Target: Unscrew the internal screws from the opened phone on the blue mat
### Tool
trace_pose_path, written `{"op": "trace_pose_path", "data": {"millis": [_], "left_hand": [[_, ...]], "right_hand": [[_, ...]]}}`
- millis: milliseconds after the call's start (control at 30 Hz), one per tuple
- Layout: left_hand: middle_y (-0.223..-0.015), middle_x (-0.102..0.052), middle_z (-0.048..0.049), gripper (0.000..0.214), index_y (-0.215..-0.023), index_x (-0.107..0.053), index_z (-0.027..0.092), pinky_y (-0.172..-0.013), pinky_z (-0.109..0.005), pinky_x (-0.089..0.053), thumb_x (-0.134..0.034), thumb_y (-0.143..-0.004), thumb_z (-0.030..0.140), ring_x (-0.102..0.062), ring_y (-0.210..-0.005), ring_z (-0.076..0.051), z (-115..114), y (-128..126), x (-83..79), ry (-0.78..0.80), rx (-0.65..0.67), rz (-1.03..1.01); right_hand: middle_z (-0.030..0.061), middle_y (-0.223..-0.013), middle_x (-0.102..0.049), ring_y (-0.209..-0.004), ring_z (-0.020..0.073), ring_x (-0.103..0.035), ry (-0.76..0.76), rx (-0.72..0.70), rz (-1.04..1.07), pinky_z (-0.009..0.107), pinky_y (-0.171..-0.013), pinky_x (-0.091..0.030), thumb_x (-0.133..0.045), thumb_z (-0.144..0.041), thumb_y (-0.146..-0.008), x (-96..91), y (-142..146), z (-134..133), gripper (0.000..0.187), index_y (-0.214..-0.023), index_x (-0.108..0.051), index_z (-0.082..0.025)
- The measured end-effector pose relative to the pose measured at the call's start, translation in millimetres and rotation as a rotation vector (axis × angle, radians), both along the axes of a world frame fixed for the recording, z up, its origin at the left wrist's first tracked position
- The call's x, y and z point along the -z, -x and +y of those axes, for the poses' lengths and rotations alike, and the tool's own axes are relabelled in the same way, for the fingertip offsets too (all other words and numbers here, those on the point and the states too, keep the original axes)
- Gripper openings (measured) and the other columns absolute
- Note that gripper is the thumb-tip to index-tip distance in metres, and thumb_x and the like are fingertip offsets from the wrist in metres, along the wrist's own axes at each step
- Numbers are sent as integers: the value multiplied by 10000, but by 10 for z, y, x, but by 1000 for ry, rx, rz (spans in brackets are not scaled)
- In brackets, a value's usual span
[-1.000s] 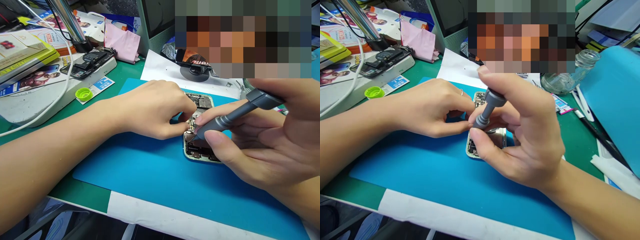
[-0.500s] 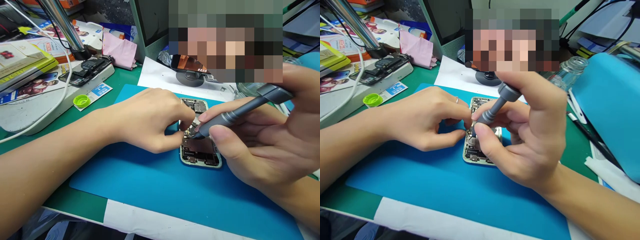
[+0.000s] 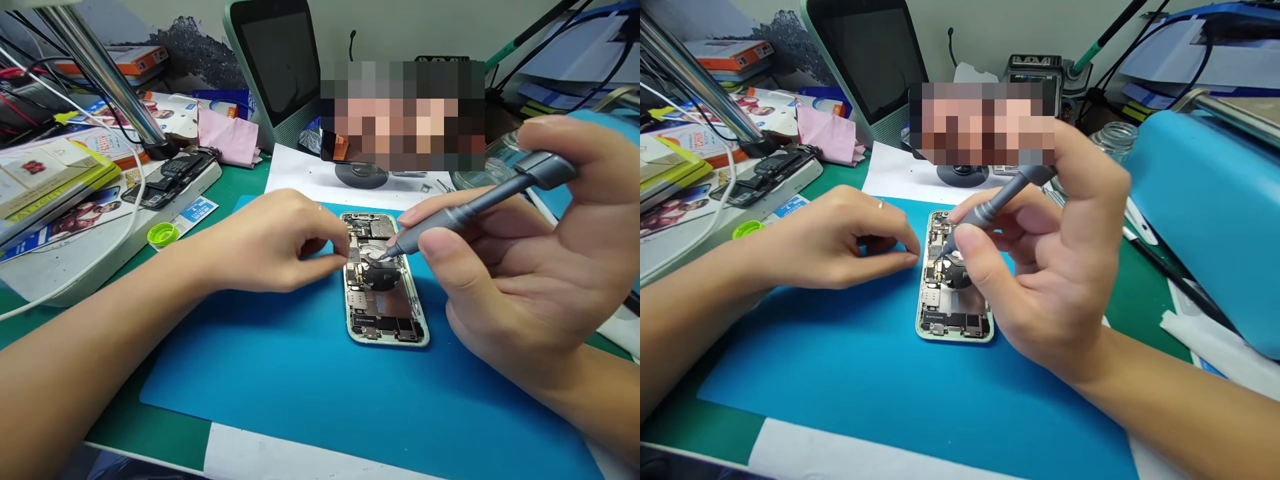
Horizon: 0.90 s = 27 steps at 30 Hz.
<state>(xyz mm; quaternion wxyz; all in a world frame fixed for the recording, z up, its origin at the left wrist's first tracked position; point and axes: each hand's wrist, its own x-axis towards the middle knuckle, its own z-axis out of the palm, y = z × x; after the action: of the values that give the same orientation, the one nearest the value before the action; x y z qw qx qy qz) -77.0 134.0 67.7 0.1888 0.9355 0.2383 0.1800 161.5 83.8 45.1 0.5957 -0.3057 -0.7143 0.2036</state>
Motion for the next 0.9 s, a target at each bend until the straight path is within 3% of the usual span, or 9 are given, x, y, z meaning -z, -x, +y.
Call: {"op": "trace_pose_path", "data": {"millis": [167, 367, 433, 567, 700, 900], "left_hand": [[-623, -614, 32, 116, -757, -699, 219, -550, -286, -328, -630, -850, 211, -477, -538, -113, 156, 162, -82, -90, -100, 105], [-565, -472, 43, 243, -642, -563, 222, -523, -308, -267, -628, -867, 283, -379, -520, -122, 179, 180, -71, 9, -146, 258], [-555, -467, 42, 263, -632, -543, 225, -517, -308, -260, -628, -872, 289, -379, -516, -127, 170, 169, -61, 16, -146, 282], [-559, -494, 43, 262, -639, -565, 226, -510, -306, -267, -623, -881, 307, -403, -512, -125, 174, 175, -59, 32, -156, 301], [-570, -529, 35, 255, -671, -596, 221, -524, -321, -262, -562, -915, 287, -412, -521, -130, 206, 211, -79, 12, -209, 263], [-586, -520, 28, 227, -661, -526, 230, -554, -325, -271, -572, -876, 285, -405, -547, -140, 220, 180, -51, -43, -257, 209]], "right_hand": [[-3, -1456, -582, -1021, 236, -808, 15, 108, -26, 365, -836, -727, -789, -186, -928, 71, 29, -43, 565, -1397, -659, -475], [10, -1452, -602, -848, 206, -795, -171, 39, -51, 328, -671, -730, -797, -94, -855, 81, 57, 57, 658, -1416, -680, -418], [-2, -1398, -646, -892, 209, -797, -98, 68, -84, 327, -718, -734, -757, -60, -875, 81, 48, 71, 680, -1435, -658, -433], [8, -1152, -731, -843, 230, -796, -124, 28, -55, 322, -640, -725, -782, -80, -852, 90, 21, 62, 689, -1441, -652, -414], [-17, -1040, -741, -934, 218, -778, 24, 36, -31, 330, -798, -717, -731, -60, -907, 90, 0, 43, 667, -1462, -624, -413], [-13, -996, -758, -940, 251, -787, 89, 43, -15, 368, -757, -711, -670, -50, -927, 79, 11, 13, 648, -1449, -621, -431]]}}
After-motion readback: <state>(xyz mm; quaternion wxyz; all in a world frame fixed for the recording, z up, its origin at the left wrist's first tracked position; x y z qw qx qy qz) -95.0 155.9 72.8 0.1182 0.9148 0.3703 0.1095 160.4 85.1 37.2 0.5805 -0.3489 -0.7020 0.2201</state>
